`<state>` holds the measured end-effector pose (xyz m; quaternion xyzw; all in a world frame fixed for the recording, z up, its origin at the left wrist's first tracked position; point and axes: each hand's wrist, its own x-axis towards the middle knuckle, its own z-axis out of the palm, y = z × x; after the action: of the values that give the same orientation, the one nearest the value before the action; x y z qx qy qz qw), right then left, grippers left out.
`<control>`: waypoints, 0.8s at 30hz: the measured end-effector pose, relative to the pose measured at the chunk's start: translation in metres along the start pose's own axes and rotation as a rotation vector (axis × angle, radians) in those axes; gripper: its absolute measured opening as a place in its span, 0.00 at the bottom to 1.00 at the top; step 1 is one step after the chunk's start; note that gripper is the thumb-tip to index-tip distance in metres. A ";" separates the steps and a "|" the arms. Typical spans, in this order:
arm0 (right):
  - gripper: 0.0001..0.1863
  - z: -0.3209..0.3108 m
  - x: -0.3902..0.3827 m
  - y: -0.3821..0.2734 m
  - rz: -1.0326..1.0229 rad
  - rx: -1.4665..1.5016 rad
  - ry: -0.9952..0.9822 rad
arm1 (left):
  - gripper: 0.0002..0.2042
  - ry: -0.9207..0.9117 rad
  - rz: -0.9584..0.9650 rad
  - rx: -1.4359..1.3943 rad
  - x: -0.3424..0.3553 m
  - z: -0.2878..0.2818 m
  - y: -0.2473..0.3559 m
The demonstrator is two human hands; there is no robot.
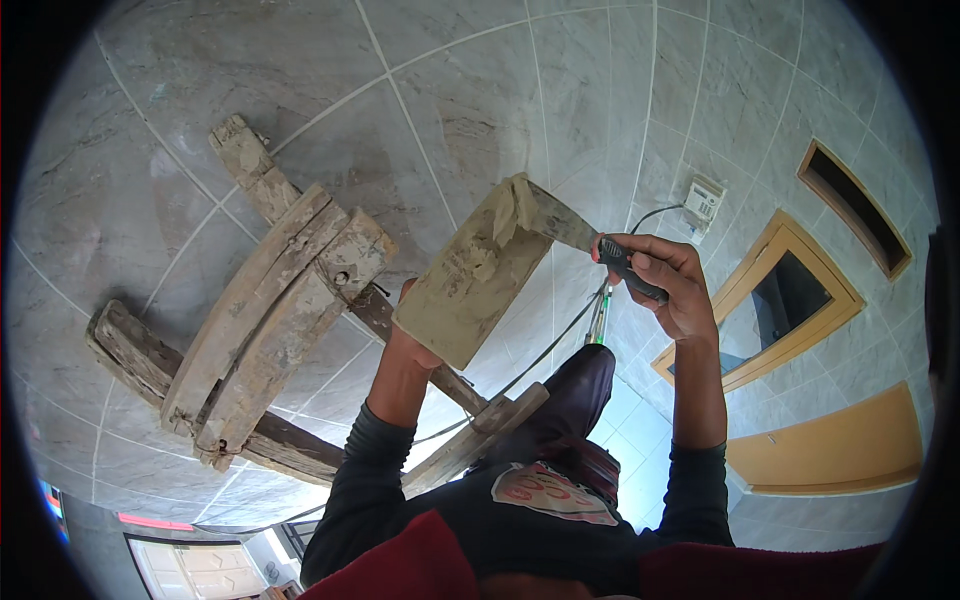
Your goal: The person applies plaster to the gap between a tiled wall and the ceiling using a putty knife, repeatedly taking material from a handheld board.
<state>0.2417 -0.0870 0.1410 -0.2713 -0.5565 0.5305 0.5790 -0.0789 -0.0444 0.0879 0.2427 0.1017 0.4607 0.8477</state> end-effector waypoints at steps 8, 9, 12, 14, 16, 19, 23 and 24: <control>0.18 0.032 0.013 -0.018 -0.128 -0.081 -0.106 | 0.27 -0.114 0.069 -0.053 -0.032 0.046 0.018; 0.18 0.033 0.012 -0.018 -0.182 -0.224 -0.058 | 0.27 -0.114 0.082 -0.052 -0.034 0.049 0.017; 0.19 0.034 0.010 -0.019 -0.345 -0.460 -0.014 | 0.26 0.081 0.223 0.019 -0.042 0.057 0.015; 0.19 0.028 0.007 -0.025 -0.450 -0.558 -0.015 | 0.24 0.006 0.213 0.246 -0.044 0.055 0.017; 0.18 0.012 0.002 -0.038 -0.138 -0.416 -0.121 | 0.24 -0.032 0.182 0.236 -0.044 0.056 0.019; 0.17 -0.009 0.001 -0.035 -0.060 -0.316 -0.135 | 0.23 -0.111 0.122 0.256 -0.042 0.052 0.025; 0.17 -0.019 0.000 -0.023 -0.042 -0.226 -0.175 | 0.23 -0.282 -0.027 0.212 -0.031 0.061 0.037; 0.17 -0.021 0.001 -0.022 -0.042 -0.224 -0.170 | 0.23 -0.281 -0.031 0.214 -0.029 0.065 0.041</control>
<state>0.2681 -0.0866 0.1561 -0.2765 -0.6649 0.4739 0.5068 -0.0992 -0.0703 0.1627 0.3918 0.0345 0.3955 0.8300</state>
